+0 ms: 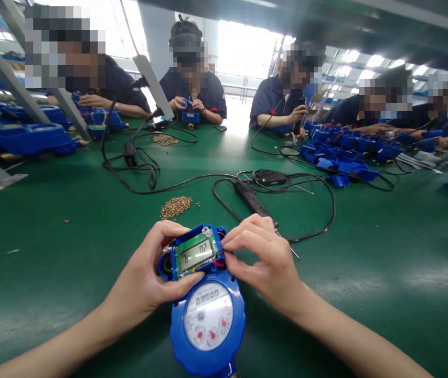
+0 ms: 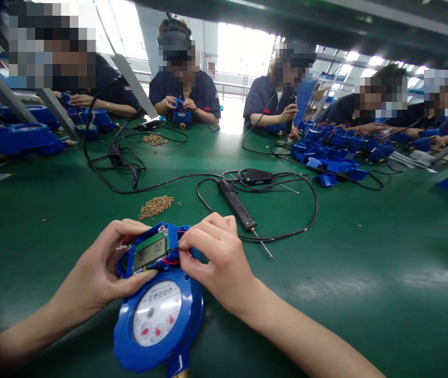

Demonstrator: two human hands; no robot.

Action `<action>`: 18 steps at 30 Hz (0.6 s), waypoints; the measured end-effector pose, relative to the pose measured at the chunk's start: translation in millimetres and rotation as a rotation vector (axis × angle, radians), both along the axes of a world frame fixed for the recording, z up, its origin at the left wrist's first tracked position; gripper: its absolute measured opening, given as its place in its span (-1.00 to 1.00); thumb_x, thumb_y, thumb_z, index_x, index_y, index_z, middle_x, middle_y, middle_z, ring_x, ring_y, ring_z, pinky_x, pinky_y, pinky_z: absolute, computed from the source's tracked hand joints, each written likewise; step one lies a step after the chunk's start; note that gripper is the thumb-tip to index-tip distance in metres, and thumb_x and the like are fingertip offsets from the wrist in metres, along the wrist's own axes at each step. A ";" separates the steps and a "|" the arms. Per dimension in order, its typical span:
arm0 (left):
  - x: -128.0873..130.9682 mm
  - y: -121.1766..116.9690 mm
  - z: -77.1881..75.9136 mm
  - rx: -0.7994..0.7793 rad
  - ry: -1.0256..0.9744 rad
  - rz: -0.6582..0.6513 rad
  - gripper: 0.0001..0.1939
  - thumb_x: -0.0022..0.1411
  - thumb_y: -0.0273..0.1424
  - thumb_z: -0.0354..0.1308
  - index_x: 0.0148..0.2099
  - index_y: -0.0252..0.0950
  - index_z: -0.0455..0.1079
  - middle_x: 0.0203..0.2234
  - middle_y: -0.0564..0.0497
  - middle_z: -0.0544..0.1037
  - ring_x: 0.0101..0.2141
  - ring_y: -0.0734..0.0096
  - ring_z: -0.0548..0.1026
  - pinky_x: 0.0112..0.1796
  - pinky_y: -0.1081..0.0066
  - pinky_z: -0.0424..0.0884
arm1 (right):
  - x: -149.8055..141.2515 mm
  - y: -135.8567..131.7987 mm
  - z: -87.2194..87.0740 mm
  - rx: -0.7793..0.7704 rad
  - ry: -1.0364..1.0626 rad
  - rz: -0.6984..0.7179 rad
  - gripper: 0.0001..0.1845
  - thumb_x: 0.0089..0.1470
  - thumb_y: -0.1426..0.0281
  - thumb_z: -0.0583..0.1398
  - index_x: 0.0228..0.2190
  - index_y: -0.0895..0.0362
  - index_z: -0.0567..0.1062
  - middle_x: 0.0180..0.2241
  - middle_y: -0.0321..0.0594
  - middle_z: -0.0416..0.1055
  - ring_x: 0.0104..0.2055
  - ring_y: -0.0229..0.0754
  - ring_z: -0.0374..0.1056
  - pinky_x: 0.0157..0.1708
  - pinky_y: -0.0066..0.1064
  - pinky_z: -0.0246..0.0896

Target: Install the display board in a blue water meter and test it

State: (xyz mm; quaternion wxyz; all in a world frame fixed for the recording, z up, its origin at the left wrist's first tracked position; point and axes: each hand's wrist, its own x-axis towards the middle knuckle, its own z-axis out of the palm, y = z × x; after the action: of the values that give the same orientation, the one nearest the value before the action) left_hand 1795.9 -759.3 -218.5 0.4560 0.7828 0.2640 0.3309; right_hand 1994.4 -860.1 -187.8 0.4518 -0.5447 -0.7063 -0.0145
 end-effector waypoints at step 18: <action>-7.7 -0.2 -7.6 -0.025 0.008 0.015 -0.50 0.14 -0.29 0.38 0.06 0.07 0.26 -0.03 0.08 0.34 -0.01 0.29 0.40 -0.01 0.42 0.50 | -7.9 -14.8 -0.6 -0.176 -0.003 -0.072 -0.90 0.26 0.49 0.21 -0.29 0.05 0.50 -0.21 -0.43 0.59 0.02 -0.19 0.34 0.01 -0.16 -0.17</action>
State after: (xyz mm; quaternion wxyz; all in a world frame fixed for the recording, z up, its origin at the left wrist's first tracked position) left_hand 1788.2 -759.5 -226.1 0.4621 0.7764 0.2758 0.3280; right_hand 1986.5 -874.9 -188.4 0.4003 -0.6073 -0.6856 0.0308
